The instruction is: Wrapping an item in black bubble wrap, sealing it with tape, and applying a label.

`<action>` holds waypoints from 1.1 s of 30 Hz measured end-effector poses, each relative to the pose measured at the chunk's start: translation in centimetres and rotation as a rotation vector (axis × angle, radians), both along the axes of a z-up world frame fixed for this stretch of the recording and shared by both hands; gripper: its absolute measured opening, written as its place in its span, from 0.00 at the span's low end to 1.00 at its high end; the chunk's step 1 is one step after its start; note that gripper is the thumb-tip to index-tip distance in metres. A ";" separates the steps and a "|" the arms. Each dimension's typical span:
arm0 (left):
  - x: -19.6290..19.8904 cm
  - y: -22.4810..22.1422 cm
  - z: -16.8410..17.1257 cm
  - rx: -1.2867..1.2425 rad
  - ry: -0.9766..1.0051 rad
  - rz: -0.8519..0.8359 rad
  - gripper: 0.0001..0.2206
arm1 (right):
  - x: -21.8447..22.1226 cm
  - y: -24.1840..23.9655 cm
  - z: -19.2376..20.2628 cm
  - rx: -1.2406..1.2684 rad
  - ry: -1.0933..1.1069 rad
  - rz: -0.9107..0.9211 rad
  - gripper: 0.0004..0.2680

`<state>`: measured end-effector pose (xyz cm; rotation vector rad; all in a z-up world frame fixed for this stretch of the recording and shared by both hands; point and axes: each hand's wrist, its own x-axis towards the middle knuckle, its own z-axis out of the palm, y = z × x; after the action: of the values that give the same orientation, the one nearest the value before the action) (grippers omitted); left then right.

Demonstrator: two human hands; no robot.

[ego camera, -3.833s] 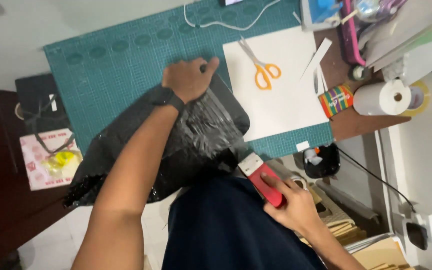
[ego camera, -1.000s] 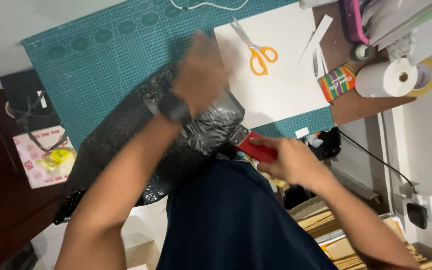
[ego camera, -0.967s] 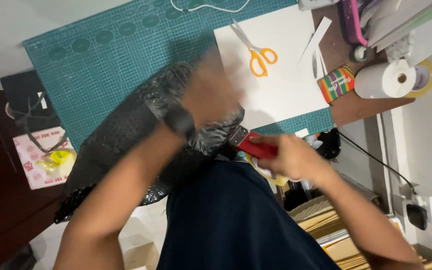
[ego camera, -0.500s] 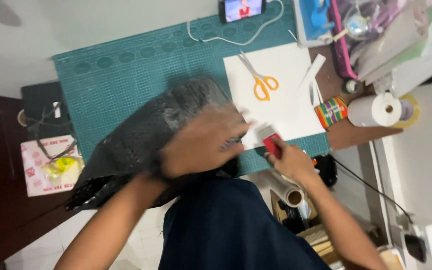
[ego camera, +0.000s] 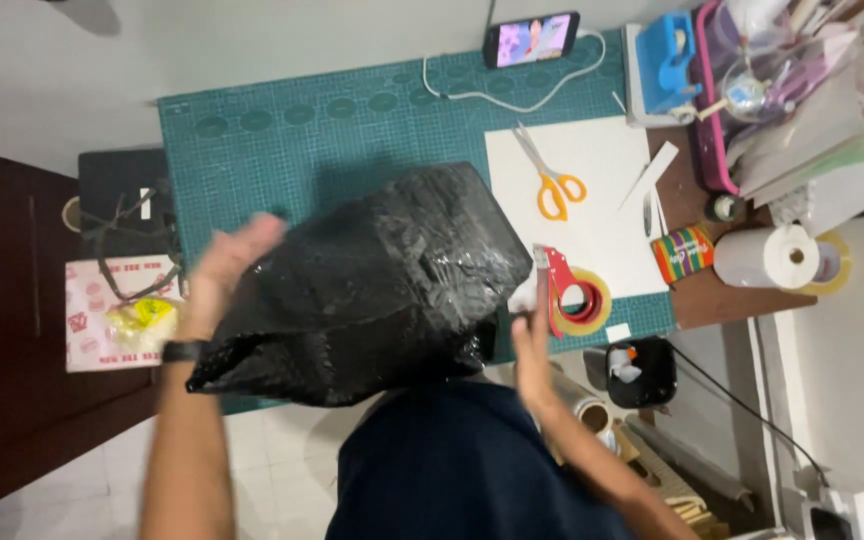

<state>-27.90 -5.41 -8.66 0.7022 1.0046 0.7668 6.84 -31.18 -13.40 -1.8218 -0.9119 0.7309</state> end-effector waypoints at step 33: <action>9.1 -18.4 2.3 1.326 0.925 -0.309 0.33 | -1.4 4.4 7.7 0.413 -0.603 1.059 0.37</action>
<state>-18.83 -23.78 -6.32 2.4575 1.0464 0.7758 5.42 -26.76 -5.68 -1.0918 -2.3043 0.5122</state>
